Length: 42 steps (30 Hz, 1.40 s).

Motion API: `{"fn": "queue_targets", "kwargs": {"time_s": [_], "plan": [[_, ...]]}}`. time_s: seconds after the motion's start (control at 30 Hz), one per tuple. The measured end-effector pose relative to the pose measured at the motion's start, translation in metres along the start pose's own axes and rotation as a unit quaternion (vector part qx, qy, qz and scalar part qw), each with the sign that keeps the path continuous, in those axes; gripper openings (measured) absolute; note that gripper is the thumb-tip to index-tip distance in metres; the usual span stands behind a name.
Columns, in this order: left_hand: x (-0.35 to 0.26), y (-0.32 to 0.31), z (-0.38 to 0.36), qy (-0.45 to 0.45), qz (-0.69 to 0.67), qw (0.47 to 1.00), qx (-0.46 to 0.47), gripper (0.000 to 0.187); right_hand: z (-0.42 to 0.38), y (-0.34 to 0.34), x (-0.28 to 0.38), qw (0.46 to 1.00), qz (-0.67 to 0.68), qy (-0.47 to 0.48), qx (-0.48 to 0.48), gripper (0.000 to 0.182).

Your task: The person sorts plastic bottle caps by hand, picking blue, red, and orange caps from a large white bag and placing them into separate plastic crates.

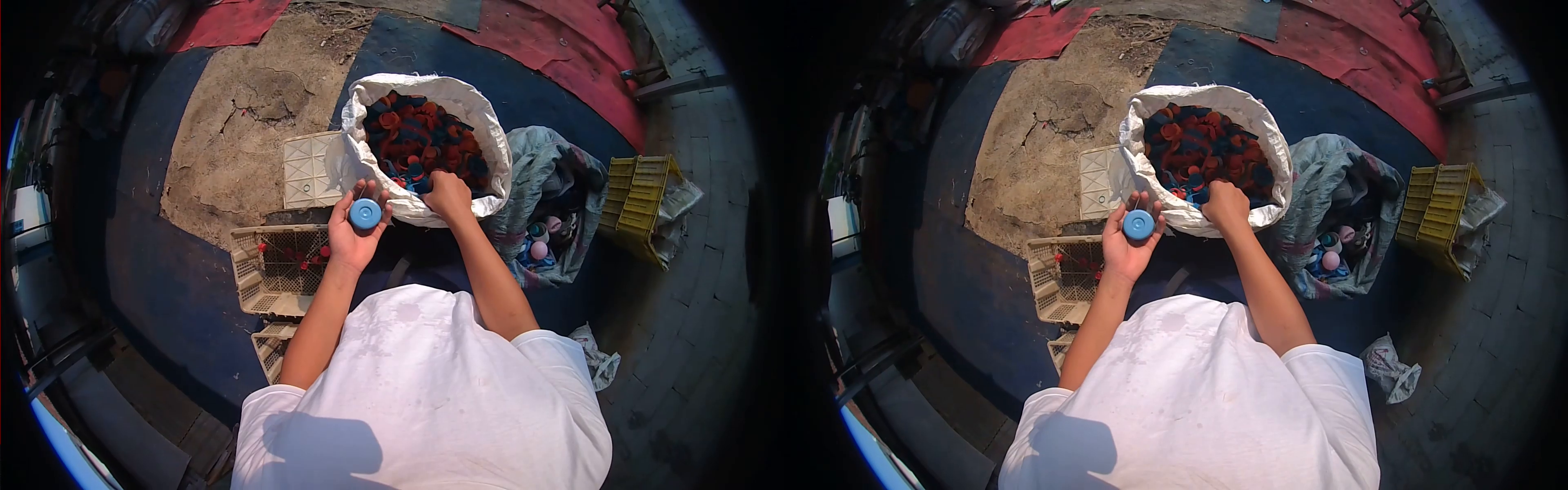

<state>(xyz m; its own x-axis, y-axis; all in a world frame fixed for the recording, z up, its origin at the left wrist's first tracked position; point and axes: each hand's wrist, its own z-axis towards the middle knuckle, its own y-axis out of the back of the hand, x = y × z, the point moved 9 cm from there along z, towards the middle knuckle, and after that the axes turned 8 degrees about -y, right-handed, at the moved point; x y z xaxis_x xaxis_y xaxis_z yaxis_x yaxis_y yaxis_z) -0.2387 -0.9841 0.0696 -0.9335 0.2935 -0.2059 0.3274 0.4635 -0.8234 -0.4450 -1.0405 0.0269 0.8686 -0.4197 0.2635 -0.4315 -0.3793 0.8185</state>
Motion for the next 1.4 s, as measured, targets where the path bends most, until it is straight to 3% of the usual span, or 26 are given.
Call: {"fn": "queue_targets", "kwargs": {"time_s": [0.17,0.47,0.57,0.67,0.77,0.87,0.97,1.07,1.17,1.37,1.4], "plan": [[0.007,0.002,-0.003,0.016,-0.001,1.0,-0.002,0.029,0.002,-0.004,-0.004,1.0,0.016,-0.014,-0.011,0.024],[0.011,0.009,0.001,0.028,0.012,1.0,-0.005,0.029,0.005,-0.008,-0.012,0.995,0.104,0.006,-0.003,0.032],[0.01,0.006,0.001,0.026,0.022,0.999,-0.008,0.029,0.001,0.001,-0.012,0.987,0.163,0.011,-0.008,0.027],[0.01,0.005,0.001,0.02,0.047,0.999,-0.009,0.03,0.002,0.016,-0.012,0.965,0.199,0.106,-0.131,0.019],[0.01,0.004,0.002,0.021,0.051,0.998,-0.016,0.03,-0.007,0.032,-0.013,0.961,0.253,0.067,-0.09,0.017],[0.012,0.004,0.002,0.025,0.051,0.998,-0.013,0.03,-0.011,0.038,-0.021,0.919,0.344,0.107,-0.161,0.017],[0.015,0.005,0.004,0.034,0.048,0.998,-0.008,0.031,-0.013,0.044,-0.025,0.903,0.399,0.082,-0.136,0.017],[0.017,0.001,0.004,0.038,0.046,0.998,-0.001,0.03,-0.013,0.04,-0.024,0.875,0.483,0.035,-0.028,0.015],[0.021,-0.009,0.002,0.048,0.071,0.996,0.014,0.031,-0.016,0.04,-0.016,0.825,0.562,0.06,0.027,0.013],[0.024,-0.021,-0.001,0.039,0.082,0.994,0.054,0.038,-0.037,0.068,0.016,0.751,0.648,0.127,0.008,0.012],[0.025,-0.025,-0.003,0.039,0.102,0.992,0.06,0.04,-0.044,0.076,0.023,0.769,0.623,0.144,-0.022,0.012]]}}
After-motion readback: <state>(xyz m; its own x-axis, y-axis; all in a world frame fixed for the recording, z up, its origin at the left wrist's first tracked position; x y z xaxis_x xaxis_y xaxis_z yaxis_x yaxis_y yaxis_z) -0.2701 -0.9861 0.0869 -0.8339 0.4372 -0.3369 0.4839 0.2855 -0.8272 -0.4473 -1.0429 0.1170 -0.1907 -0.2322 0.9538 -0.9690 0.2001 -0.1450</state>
